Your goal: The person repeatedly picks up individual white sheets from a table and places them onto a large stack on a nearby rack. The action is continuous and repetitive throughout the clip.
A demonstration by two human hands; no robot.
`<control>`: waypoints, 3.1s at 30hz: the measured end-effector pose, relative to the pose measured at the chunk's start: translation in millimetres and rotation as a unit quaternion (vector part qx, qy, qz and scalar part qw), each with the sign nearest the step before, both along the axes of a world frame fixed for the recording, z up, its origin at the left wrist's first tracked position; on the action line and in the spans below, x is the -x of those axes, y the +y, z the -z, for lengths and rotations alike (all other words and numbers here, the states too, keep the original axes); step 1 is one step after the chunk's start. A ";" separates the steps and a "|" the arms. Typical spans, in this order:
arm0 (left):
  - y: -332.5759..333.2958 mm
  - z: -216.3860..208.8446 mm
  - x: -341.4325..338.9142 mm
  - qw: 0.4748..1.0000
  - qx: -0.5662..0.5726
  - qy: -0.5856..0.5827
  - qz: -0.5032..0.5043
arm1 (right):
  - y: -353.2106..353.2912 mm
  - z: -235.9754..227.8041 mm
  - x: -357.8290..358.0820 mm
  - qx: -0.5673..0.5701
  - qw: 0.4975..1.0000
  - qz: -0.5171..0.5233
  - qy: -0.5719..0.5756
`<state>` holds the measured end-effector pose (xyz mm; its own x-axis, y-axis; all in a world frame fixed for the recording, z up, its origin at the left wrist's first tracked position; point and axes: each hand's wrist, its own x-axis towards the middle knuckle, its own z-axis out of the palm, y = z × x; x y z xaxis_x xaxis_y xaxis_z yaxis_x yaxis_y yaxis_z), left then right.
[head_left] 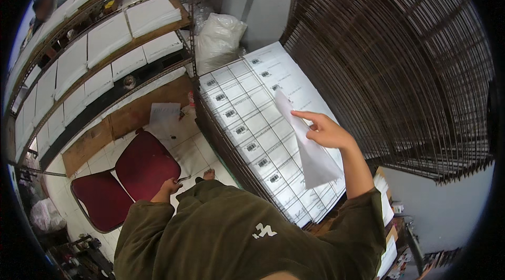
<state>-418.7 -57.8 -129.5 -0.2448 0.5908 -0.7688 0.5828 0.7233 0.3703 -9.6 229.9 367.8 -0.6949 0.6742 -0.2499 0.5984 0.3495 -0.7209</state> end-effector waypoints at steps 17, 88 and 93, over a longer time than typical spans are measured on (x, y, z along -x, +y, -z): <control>37.5 0.6 49.2 0.987 -0.084 -0.041 -0.129 | 185.9 186.2 104.9 -0.047 0.884 0.351 0.305; 163.6 -11.6 -78.1 0.930 -0.066 -0.089 0.351 | -318.4 341.2 -332.1 -0.148 0.114 0.867 0.462; 149.0 -76.4 -160.1 0.934 -0.074 -0.080 0.341 | -368.4 349.5 -395.0 -0.152 -0.001 0.818 0.555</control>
<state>-258.6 91.2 -53.1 0.3385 0.6695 -0.6612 0.8180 0.1381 0.5585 385.4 -138.4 18.3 0.8382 -0.1507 -0.5242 -0.3321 0.6213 -0.7097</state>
